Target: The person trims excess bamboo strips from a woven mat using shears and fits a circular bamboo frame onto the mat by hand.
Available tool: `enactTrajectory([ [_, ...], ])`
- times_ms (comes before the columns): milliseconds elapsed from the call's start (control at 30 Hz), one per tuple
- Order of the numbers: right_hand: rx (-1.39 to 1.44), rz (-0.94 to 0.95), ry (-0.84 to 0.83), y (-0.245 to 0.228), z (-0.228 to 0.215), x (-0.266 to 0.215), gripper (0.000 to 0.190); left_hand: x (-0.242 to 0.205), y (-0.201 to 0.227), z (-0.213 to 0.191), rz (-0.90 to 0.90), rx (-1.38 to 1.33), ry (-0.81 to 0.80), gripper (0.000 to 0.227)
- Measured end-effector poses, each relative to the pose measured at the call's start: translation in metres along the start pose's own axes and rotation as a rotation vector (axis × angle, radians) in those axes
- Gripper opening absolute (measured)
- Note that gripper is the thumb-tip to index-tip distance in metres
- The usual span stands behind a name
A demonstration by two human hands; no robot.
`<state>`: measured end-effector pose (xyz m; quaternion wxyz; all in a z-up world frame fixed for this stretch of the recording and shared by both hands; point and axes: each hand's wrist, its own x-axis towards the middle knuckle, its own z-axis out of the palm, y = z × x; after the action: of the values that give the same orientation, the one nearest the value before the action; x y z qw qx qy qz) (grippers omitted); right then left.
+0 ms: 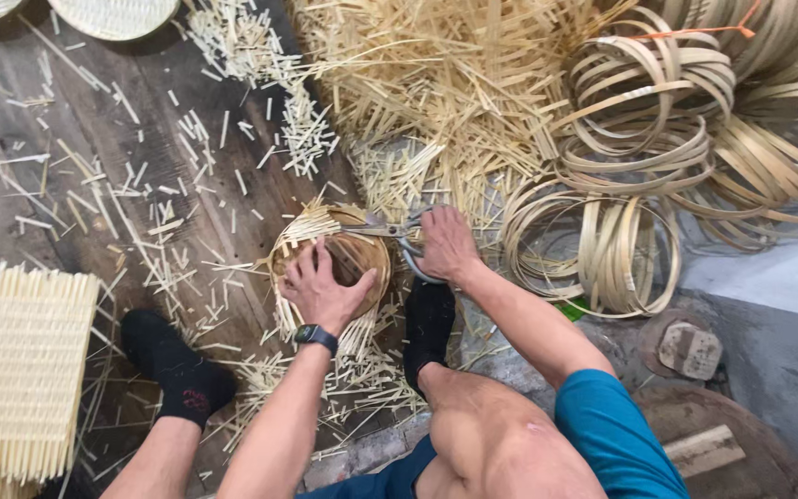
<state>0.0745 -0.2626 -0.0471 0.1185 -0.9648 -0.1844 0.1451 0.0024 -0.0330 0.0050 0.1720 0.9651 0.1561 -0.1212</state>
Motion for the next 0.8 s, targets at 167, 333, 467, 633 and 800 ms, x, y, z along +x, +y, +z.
enactTrajectory([
  [167,0.074,-0.024,0.006,0.023,0.039,-0.004,0.043,-0.004,-0.002,0.012,-0.009,-0.003,0.071,0.108],
  [333,0.007,-0.052,0.015,0.041,0.026,0.009,0.04,0.0,-0.007,0.015,-0.055,-0.039,0.074,0.096],
  [467,-0.107,-0.221,0.237,0.007,-0.007,0.016,0.062,0.003,-0.007,0.007,0.137,-0.029,0.065,0.088],
  [633,-0.117,0.073,-0.401,0.014,-0.001,0.023,0.054,0.005,-0.011,-0.015,0.242,-0.017,-0.002,0.079],
  [800,-0.23,-0.126,-0.064,0.024,0.0,0.022,0.048,-0.002,-0.007,-0.009,0.198,-0.053,0.013,0.073],
])
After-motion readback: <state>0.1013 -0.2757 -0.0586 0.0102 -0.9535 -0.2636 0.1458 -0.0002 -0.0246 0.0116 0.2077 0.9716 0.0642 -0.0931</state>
